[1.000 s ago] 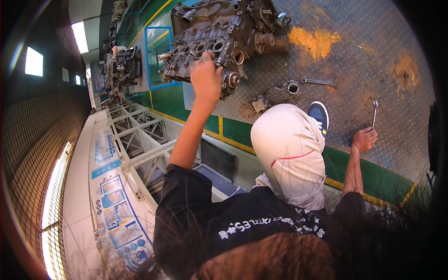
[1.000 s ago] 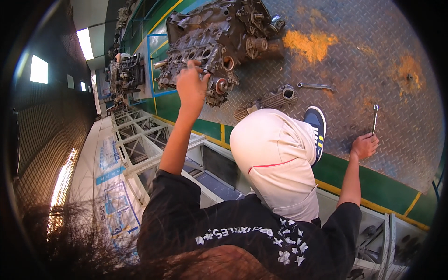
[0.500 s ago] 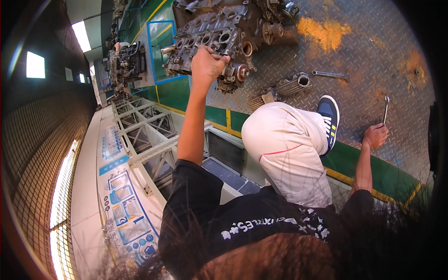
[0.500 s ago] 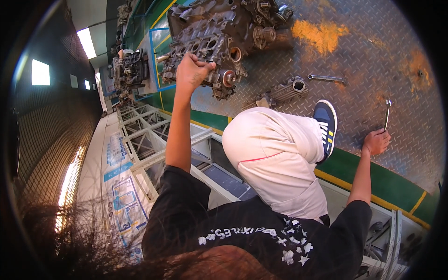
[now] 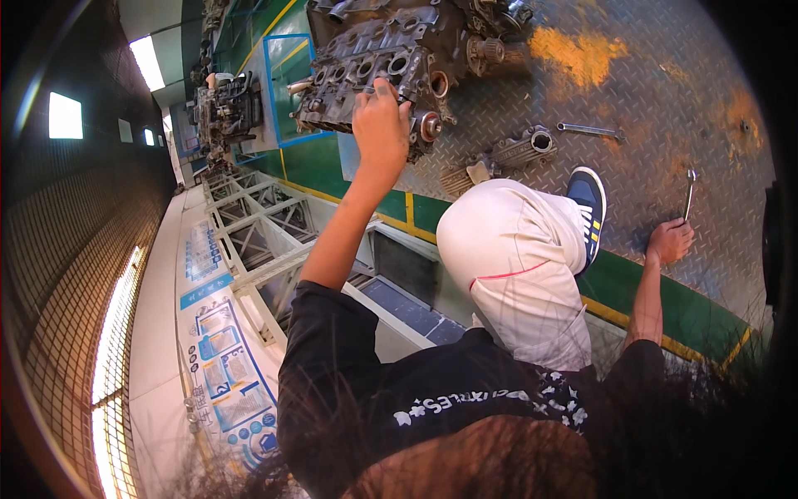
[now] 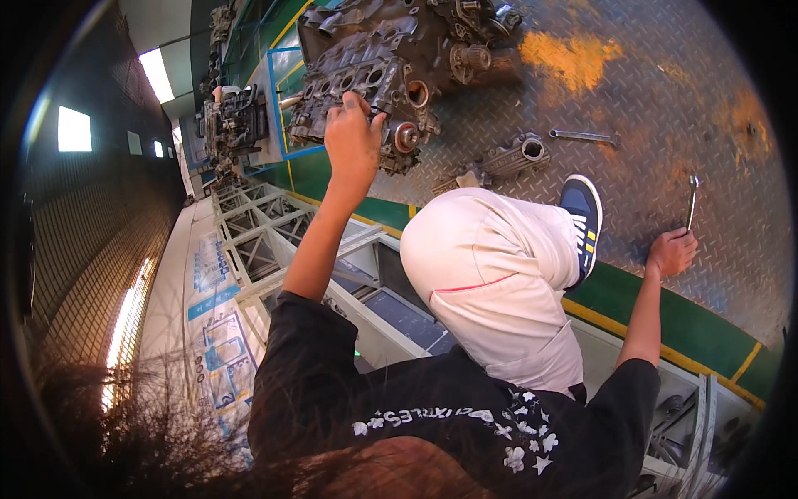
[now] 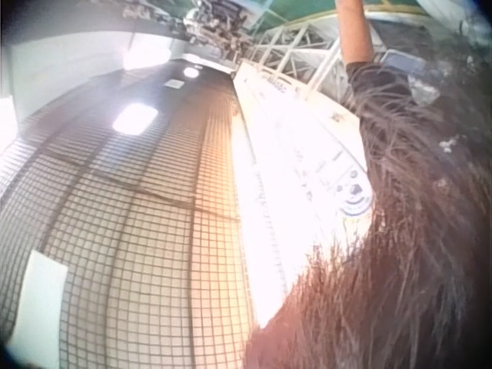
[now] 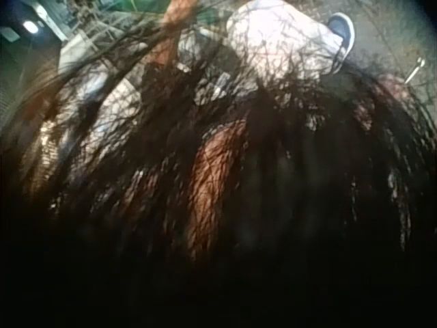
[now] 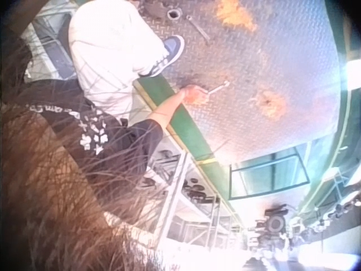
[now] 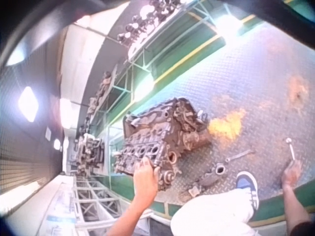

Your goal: The person disassembles components from an engine block by hand and using a wrench. They remove small parts and bolts from the cylinder head area and then walk to a tool chest to place the wrench down.

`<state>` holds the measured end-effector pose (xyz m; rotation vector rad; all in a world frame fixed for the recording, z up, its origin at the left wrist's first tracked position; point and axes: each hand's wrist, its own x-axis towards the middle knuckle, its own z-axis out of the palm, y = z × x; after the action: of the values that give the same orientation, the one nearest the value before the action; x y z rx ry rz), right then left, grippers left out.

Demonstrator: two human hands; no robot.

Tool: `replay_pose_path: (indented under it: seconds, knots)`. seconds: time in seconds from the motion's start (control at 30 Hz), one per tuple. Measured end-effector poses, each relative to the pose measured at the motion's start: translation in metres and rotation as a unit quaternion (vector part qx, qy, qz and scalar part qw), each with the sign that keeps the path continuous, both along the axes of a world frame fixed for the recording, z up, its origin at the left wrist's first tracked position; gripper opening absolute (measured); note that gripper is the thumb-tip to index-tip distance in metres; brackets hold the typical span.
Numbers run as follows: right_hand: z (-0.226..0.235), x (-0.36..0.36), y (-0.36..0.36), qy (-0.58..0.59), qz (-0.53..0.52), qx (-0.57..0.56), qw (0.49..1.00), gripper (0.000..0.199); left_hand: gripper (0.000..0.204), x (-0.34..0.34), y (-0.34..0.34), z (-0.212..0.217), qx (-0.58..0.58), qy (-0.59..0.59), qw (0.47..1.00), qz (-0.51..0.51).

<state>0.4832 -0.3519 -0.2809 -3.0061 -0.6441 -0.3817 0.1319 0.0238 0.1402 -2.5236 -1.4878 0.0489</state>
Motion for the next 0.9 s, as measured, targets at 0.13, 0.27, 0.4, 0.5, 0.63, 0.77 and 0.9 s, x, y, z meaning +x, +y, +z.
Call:
replay_pose_path:
  seconds: [0.13, 0.27, 0.4, 0.5, 0.63, 0.77, 0.9]
  knots:
    - [-0.003, 0.002, -0.001, 0.001, -0.003, 0.007, 1.0, 0.027, 0.039, 0.0, 0.006, -0.003, -0.008, -0.012, 0.999, 0.042]
    - [-0.006, -0.001, -0.003, 0.008, -0.004, -0.008, 1.0, 0.028, 0.043, 0.0, 0.014, 0.001, -0.064, -0.097, 0.987, 0.111]
    - [-0.009, 0.001, -0.006, 0.006, -0.006, 0.013, 1.0, 0.027, 0.045, -0.006, 0.018, 0.002, -0.058, -0.104, 0.981, 0.152]
    - [-0.01, 0.002, -0.005, -0.008, 0.004, 0.019, 1.0, 0.026, 0.049, -0.017, 0.027, 0.005, -0.084, -0.134, 0.969, 0.188]
    - [-0.008, -0.001, -0.002, 0.015, -0.007, -0.006, 1.0, 0.025, 0.05, -0.018, 0.032, 0.012, -0.131, -0.143, 0.953, 0.231]
    - [-0.004, 0.0, -0.007, -0.01, -0.004, -0.002, 1.0, 0.025, 0.043, -0.005, 0.006, 0.007, -0.019, -0.109, 0.989, 0.097]
    - [-0.005, 0.001, -0.003, -0.004, 0.004, -0.001, 1.0, 0.025, 0.037, -0.003, -0.006, -0.004, 0.017, -0.054, 0.998, 0.037]
